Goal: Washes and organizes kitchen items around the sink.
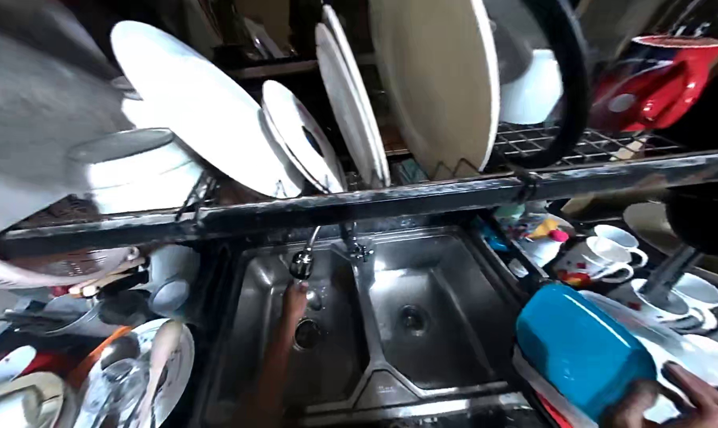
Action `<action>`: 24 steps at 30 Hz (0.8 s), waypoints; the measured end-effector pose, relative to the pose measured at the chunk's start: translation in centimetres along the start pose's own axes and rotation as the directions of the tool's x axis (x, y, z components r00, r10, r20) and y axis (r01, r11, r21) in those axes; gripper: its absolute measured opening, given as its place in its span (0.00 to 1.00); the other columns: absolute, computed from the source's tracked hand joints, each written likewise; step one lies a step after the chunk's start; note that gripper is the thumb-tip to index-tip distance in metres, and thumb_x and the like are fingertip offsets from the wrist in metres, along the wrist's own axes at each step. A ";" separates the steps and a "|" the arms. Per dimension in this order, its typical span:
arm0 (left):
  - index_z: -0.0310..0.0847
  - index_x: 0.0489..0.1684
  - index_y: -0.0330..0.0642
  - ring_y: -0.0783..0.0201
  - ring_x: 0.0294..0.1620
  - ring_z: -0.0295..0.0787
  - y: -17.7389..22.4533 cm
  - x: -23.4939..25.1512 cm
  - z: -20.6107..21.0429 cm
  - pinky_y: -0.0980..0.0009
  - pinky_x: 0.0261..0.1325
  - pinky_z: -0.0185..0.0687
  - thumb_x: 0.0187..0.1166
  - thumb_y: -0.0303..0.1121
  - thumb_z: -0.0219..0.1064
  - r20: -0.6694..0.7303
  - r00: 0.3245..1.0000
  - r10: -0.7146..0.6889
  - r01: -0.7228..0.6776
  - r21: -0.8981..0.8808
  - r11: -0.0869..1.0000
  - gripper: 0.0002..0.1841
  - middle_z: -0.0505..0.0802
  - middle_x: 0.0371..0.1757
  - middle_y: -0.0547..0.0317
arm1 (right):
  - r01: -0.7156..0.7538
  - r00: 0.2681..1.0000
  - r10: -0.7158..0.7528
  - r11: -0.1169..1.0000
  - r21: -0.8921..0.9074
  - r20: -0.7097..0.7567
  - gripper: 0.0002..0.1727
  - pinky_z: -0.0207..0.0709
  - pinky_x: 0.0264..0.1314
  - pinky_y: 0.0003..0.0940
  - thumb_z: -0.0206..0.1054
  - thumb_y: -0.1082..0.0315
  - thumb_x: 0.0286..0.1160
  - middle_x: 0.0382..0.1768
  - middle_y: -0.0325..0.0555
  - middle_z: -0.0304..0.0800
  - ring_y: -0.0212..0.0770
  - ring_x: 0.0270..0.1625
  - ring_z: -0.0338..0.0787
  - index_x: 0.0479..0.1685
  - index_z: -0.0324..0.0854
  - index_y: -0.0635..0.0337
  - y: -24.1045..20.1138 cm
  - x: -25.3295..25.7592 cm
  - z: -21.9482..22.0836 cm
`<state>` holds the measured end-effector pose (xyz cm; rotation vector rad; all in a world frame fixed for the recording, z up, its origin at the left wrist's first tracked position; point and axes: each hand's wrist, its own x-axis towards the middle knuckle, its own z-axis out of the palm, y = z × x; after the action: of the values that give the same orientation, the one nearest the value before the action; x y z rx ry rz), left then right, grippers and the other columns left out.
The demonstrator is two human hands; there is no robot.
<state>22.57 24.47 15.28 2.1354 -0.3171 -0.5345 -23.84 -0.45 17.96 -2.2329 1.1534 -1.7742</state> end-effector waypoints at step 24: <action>0.78 0.60 0.19 0.43 0.55 0.84 -5.9 1.5 1.3 0.44 0.62 0.77 0.92 0.42 0.55 0.041 0.996 0.078 -0.079 0.020 0.997 0.25 0.87 0.56 0.27 | -0.235 0.758 0.360 0.928 -0.288 0.544 0.19 0.71 0.75 0.65 0.62 0.84 0.66 0.64 0.68 0.86 0.73 0.72 0.79 0.55 0.90 0.67 6.0 -1.9 -1.2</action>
<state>23.41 26.32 9.40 2.1259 -0.4287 -0.5309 -27.96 -3.15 13.91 -2.2731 1.4629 -0.7683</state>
